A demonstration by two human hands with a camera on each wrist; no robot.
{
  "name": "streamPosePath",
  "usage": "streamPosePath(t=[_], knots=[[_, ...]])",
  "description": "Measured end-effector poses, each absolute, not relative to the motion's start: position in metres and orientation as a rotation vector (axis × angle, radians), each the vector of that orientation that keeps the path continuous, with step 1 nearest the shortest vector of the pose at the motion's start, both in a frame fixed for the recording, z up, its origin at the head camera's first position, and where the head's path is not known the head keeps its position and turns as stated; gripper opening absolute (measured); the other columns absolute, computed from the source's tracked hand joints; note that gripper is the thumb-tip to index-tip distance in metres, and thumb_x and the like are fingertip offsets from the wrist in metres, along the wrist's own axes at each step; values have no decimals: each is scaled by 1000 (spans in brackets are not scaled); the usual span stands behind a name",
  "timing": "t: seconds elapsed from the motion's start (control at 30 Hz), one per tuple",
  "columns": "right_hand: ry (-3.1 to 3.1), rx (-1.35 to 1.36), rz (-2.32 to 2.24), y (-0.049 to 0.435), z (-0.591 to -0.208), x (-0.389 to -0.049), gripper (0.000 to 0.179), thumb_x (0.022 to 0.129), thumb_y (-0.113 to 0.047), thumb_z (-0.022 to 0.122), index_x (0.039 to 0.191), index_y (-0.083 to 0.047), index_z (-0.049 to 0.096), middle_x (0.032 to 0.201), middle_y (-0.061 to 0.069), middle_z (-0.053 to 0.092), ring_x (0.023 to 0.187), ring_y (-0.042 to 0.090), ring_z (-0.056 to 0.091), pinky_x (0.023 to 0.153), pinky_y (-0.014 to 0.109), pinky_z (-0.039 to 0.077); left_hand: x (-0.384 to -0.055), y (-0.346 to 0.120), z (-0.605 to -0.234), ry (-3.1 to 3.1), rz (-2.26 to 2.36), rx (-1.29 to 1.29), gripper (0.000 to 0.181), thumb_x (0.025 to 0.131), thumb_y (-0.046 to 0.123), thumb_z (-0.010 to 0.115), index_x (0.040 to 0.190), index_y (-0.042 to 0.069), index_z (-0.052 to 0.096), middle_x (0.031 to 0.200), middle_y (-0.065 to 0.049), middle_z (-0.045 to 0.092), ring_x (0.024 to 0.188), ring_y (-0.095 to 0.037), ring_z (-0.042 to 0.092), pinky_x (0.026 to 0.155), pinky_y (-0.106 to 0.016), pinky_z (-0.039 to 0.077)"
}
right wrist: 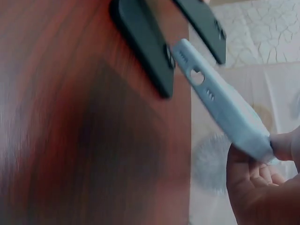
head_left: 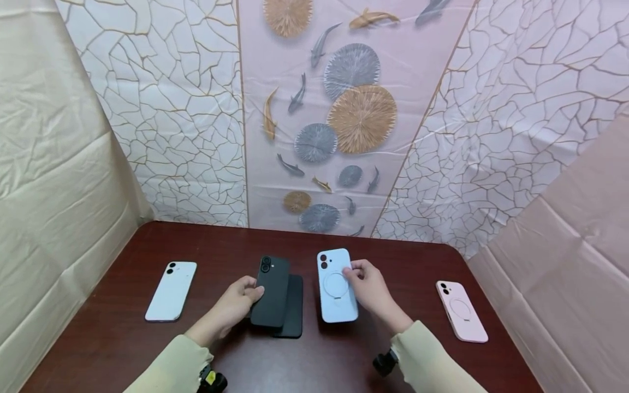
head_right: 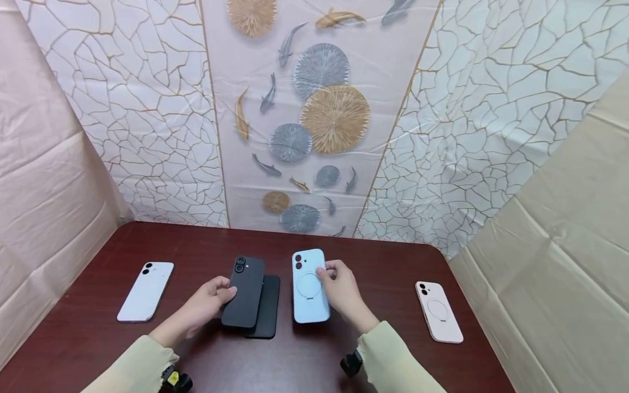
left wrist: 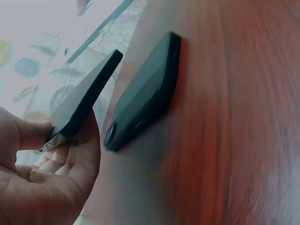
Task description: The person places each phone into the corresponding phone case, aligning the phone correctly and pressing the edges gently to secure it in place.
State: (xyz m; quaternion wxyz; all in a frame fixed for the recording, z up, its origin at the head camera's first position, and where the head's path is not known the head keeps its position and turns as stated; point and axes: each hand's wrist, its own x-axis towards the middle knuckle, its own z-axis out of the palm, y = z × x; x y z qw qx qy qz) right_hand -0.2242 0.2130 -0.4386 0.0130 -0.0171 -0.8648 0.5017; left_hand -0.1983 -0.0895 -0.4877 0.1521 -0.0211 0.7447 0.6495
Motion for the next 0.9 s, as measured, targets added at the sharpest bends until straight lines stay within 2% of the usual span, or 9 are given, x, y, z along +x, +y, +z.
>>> streamPosePath(t=[0.33,0.5,0.67,0.9], knots=[[-2610,-101,2034,179,-443,-220,32,97,-27,62,116,-2,56,93,11,65,81,19,61,68,34,52,-193,-74,-489,2063,1894,7,38,101,21,51,129,-4,44,117,-16,60,99,-24,58,74,-40,52],[-2590,-82,2120,172,-443,-218,31,97,-25,62,116,-2,56,93,11,65,80,19,62,69,39,54,-192,-71,-488,2018,1912,41,37,102,20,51,128,-5,45,114,-14,63,94,-22,60,74,-38,53],[-2582,-80,2148,169,-444,-218,32,97,-26,62,116,-1,55,93,11,64,80,19,61,69,37,54,-193,-70,-487,1971,1946,78,33,102,18,50,124,-5,47,109,-13,66,89,-21,63,73,-38,54],[-2613,-126,2109,169,-447,-219,36,95,-29,64,115,-2,55,94,10,67,80,19,63,70,37,55,-193,-70,-487,1890,2014,88,31,103,13,46,125,-7,46,112,-17,65,88,-23,65,74,-38,55]])
